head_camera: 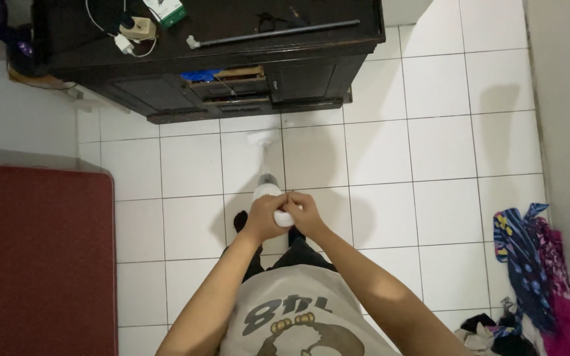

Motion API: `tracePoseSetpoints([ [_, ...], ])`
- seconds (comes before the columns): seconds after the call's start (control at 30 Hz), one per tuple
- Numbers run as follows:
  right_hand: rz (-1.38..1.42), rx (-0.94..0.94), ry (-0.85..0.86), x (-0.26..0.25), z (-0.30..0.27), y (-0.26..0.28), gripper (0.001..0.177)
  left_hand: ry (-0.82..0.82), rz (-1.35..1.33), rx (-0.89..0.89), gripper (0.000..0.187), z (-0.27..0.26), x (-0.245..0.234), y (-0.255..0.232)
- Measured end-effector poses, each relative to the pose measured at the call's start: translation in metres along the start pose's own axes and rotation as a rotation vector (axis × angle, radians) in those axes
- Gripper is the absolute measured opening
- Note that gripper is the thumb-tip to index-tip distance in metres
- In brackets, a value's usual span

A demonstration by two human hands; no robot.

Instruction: Wiping the tiled floor using a flat floor mop with a disposable cloth.

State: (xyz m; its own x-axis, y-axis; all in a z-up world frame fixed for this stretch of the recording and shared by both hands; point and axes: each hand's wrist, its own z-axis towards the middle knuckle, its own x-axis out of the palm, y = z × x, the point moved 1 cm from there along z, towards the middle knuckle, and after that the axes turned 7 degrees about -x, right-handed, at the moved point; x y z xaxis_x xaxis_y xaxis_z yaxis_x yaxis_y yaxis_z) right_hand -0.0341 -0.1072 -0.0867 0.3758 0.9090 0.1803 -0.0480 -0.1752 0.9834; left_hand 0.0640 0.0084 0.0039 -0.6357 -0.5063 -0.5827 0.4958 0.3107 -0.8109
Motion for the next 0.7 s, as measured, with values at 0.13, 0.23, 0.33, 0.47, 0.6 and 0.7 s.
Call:
tracePoseSetpoints([
  [0.13,0.018,0.015,-0.003,0.008,0.006,0.019,0.013,-0.024,0.041,0.006,0.031,-0.004,0.005,0.014],
  [0.23,-0.012,0.034,-0.024,0.004,-0.001,0.027,0.013,-0.001,0.008,-0.009,0.029,-0.001,-0.004,-0.012],
  [0.33,0.040,0.089,-0.012,0.002,-0.022,0.028,0.019,0.069,0.058,-0.085,0.027,-0.012,-0.010,-0.032],
  [0.47,0.094,0.030,0.012,0.005,-0.027,0.024,0.020,0.049,-0.005,-0.067,0.028,-0.024,0.001,-0.017],
  [0.6,-0.059,-0.017,-0.012,0.011,-0.016,-0.017,0.015,-0.006,0.036,-0.011,0.032,-0.028,0.007,0.010],
  [0.7,-0.067,-0.043,-0.027,0.017,-0.012,-0.024,0.017,-0.047,0.086,-0.022,0.031,-0.028,0.010,0.025],
])
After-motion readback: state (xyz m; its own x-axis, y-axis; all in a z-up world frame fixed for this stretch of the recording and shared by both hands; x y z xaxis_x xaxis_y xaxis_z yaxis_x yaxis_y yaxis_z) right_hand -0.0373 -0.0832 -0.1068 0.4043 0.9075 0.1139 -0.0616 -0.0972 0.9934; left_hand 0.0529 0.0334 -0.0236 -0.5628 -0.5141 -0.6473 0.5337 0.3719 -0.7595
